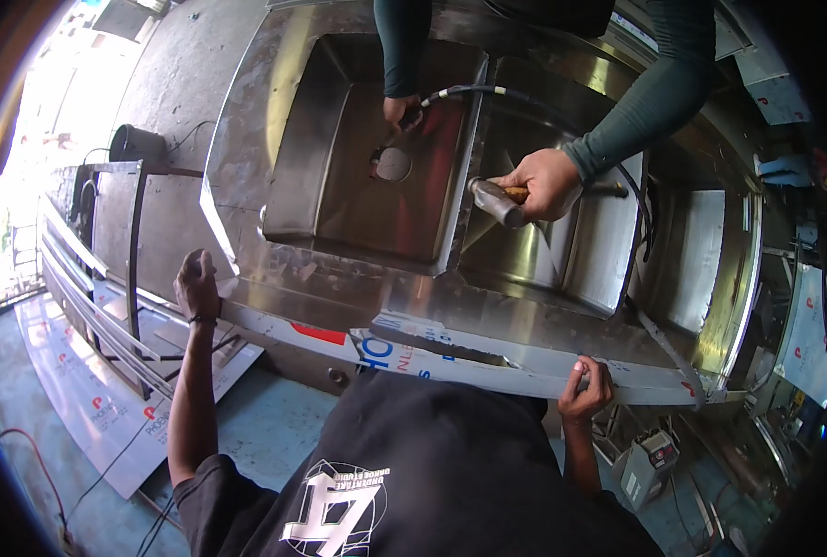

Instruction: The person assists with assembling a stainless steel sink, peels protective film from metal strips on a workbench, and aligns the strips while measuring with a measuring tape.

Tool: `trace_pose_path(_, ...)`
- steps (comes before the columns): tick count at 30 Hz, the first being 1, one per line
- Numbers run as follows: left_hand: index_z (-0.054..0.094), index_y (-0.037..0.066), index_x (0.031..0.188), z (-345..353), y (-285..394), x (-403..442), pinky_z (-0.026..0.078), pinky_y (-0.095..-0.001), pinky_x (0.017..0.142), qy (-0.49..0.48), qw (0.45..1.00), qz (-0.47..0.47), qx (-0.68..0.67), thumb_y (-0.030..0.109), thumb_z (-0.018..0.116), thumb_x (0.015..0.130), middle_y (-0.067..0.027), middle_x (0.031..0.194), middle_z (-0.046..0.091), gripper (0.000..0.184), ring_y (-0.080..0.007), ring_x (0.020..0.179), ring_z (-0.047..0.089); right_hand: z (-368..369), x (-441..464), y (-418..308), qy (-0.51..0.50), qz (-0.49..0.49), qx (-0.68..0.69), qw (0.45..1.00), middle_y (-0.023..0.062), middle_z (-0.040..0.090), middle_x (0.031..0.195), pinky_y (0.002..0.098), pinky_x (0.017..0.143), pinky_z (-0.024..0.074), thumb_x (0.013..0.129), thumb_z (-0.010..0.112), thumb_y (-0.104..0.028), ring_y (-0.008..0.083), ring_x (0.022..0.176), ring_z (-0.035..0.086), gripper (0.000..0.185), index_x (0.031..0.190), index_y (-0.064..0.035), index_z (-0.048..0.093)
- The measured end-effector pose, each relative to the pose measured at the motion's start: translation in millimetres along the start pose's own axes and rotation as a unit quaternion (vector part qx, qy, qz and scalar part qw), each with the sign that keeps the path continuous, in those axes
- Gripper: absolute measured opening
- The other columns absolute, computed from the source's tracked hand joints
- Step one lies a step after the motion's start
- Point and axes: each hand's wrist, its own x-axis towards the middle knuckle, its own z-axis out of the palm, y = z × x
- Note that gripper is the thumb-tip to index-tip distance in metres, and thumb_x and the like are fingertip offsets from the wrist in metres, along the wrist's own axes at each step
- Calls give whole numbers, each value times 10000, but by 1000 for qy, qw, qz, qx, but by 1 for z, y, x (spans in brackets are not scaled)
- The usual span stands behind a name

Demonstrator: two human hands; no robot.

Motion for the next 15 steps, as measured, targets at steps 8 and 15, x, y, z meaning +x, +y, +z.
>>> trace_pose_path(8, 730, 109, 1097, 1, -5, 1, 503, -424, 796, 0, 1000, 0, 2, 382, 583, 985, -99, 821, 753, 330, -279, 813, 719, -8, 21, -10, -110, 53, 23, 992, 119, 665, 887, 415, 733, 510, 901, 710, -191, 299, 800, 646, 258, 1090, -21, 667)
trace_pose_path(15, 730, 114, 1107, 0, -4, 1, 512, -418, 788, 13, 1000, 21, 1, 390, 587, 985, -108, 832, 754, 334, -291, 831, 727, -1, 124, -26, -32, -2, 22, 999, 198, 602, 1225, 475, 1014, 443, 900, 749, -240, 392, 1153, 571, 474, 1277, -10, 576)
